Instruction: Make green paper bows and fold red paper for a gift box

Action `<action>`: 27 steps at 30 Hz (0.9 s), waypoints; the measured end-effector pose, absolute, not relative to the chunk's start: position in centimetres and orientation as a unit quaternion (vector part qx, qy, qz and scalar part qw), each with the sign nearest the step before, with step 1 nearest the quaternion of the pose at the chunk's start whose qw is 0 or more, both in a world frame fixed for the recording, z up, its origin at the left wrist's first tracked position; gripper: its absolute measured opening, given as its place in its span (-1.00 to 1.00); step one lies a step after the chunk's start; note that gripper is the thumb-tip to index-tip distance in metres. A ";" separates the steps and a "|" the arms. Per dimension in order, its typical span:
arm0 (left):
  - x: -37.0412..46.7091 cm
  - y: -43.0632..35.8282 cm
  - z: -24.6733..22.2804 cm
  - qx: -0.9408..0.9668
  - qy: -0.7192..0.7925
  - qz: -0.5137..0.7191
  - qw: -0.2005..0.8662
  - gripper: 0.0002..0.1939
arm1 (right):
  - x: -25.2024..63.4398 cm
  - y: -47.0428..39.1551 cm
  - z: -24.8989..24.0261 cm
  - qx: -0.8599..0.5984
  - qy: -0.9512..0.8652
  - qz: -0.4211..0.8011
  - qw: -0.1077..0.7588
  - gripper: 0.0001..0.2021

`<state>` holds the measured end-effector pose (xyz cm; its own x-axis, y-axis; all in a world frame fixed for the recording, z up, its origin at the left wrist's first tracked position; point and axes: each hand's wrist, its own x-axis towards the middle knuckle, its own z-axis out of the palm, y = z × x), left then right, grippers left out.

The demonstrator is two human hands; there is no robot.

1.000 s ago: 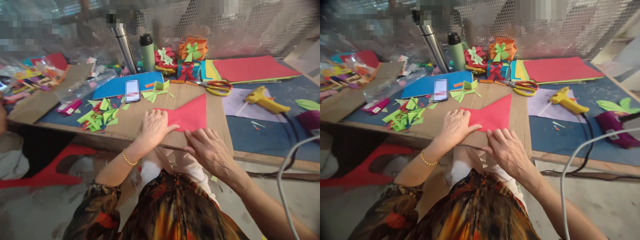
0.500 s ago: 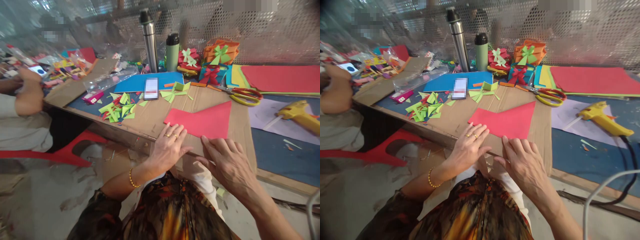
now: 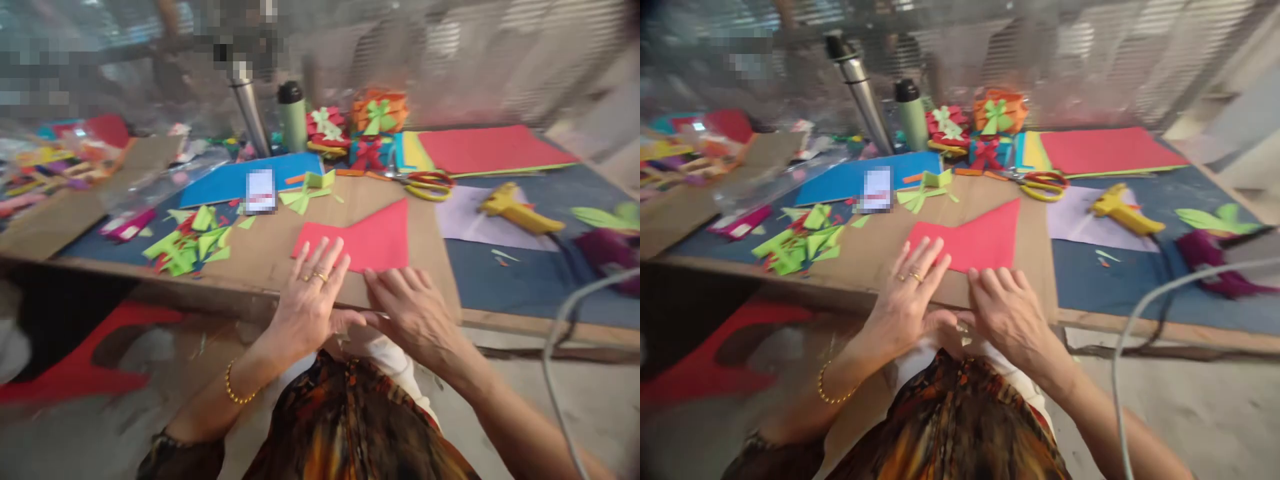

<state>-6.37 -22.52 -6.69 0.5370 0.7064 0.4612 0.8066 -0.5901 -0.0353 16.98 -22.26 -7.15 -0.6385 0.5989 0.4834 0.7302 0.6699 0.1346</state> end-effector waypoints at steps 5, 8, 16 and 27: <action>-4.8 -20.7 -8.9 -0.906 -0.359 -0.204 0.090 -0.14 | 16.6 -22.2 -6.6 -0.411 -0.890 -0.114 0.161 -0.53; -5.7 -19.8 -9.5 -0.913 -0.343 -0.198 0.095 -0.14 | 17.0 -21.9 -6.8 -0.416 -0.890 -0.100 0.160 -0.46; -6.1 -21.1 -8.8 -0.880 -0.425 -0.166 0.136 -0.02 | 18.4 -23.2 -7.8 -0.409 -0.872 -0.149 0.226 -0.42; -5.0 -21.2 -9.7 -0.859 -0.460 -0.170 0.147 0.10 | 22.9 -10.3 1.5 -0.650 -0.752 -0.103 0.042 -0.61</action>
<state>-4.99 -21.16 -9.72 0.5182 0.7410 0.4271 0.8408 -0.5329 -0.0955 22.88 -10.31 1.47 -0.1518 0.9685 0.1976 0.9859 0.1341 0.1000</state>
